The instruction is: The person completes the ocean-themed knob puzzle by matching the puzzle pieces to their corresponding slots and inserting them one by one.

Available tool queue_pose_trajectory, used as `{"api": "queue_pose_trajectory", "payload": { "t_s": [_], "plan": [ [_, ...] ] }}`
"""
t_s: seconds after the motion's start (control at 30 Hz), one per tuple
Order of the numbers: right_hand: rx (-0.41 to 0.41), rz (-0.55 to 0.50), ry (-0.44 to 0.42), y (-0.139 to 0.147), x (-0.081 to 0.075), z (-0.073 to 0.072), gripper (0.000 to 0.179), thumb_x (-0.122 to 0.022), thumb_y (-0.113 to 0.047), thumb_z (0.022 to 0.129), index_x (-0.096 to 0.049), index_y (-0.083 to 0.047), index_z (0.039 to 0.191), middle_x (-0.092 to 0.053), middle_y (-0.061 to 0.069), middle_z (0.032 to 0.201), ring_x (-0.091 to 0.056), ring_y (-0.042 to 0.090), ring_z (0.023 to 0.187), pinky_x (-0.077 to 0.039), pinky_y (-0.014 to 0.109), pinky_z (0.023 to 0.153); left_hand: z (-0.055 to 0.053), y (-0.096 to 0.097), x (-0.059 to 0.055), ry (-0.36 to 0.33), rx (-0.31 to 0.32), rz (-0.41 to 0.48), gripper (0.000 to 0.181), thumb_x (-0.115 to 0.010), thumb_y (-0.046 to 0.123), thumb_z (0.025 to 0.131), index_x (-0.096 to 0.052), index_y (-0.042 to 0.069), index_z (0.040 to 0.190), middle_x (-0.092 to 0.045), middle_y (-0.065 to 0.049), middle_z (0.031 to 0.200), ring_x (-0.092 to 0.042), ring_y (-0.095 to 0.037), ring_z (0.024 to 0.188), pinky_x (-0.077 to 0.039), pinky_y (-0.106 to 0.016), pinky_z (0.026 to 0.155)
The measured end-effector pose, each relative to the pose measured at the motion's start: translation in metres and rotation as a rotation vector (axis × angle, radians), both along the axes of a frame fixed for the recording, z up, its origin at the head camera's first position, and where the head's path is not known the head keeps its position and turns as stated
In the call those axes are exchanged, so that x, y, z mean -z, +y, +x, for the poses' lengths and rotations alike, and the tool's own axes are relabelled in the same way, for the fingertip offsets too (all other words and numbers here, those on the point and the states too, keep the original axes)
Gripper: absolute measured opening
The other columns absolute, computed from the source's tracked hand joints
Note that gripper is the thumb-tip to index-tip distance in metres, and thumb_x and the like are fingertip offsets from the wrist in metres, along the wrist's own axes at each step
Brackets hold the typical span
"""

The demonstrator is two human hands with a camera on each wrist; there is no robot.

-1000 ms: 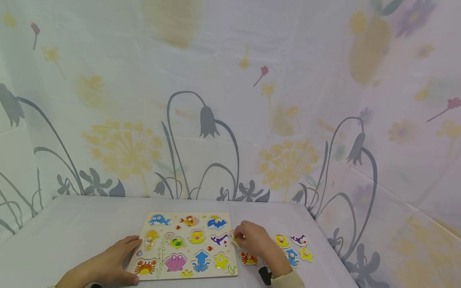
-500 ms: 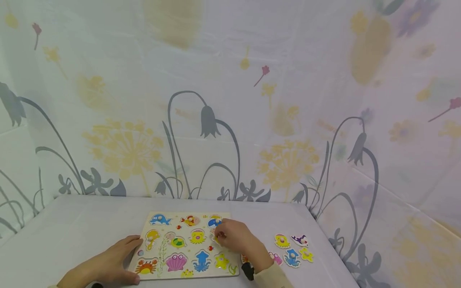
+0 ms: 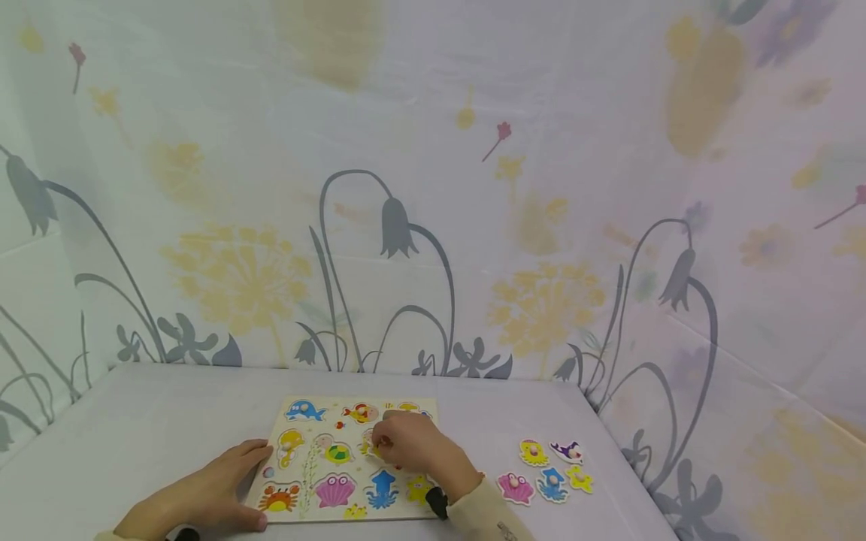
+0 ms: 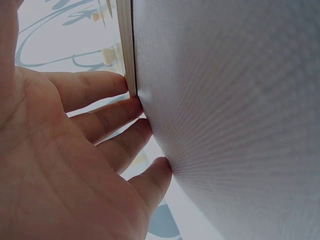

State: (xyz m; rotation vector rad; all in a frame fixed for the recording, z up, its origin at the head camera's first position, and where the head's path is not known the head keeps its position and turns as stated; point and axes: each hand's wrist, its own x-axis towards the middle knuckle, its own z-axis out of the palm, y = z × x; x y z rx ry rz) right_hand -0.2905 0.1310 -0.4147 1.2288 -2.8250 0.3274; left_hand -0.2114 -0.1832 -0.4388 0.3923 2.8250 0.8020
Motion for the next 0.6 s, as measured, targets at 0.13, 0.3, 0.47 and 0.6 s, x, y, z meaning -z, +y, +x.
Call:
{"api": "queue_pose_trajectory", "payload": {
  "t_s": [0.13,0.3,0.47,0.6],
  "plan": [
    [-0.005,0.021,0.005,-0.009,-0.001,0.001,0.009,-0.067,-0.018,0.089,-0.072,-0.024,0.091,-0.053,-0.016,0.081,-0.046,0.0,0.068,-0.043,0.015,0.061,0.0,0.0,0.0,-0.001,-0.001,-0.004,0.104,-0.088,0.051,0.056,-0.047,-0.002,0.136,-0.039,-0.023,0.143,-0.033,-0.046,0.131,-0.027,-0.063,0.107],
    [-0.033,0.031,0.02,-0.02,0.0,-0.001,0.007,-0.067,-0.021,0.09,-0.072,-0.024,0.092,-0.053,-0.016,0.08,-0.046,-0.001,0.069,-0.041,0.014,0.063,0.0,0.0,0.0,0.004,0.009,-0.003,0.104,-0.087,0.051,0.057,-0.047,-0.003,0.136,-0.039,-0.024,0.142,-0.034,-0.046,0.131,-0.027,-0.063,0.107],
    [-0.073,0.027,0.007,-0.032,0.001,-0.004,0.008,-0.067,-0.019,0.089,-0.073,-0.023,0.092,-0.052,-0.017,0.079,-0.044,-0.001,0.069,-0.039,0.013,0.06,-0.001,-0.001,0.001,0.016,0.02,0.009,0.104,-0.088,0.05,0.057,-0.047,-0.005,0.135,-0.039,-0.026,0.141,-0.034,-0.047,0.13,-0.027,-0.063,0.106],
    [-0.086,0.03,-0.015,-0.042,0.002,-0.006,0.007,-0.068,-0.021,0.089,-0.074,-0.022,0.093,-0.053,-0.018,0.079,-0.044,-0.001,0.07,-0.041,0.013,0.062,-0.001,-0.002,0.001,0.021,0.023,0.011,0.104,-0.088,0.05,0.056,-0.047,-0.005,0.135,-0.039,-0.026,0.141,-0.034,-0.047,0.13,-0.027,-0.063,0.106]
  ]
}}
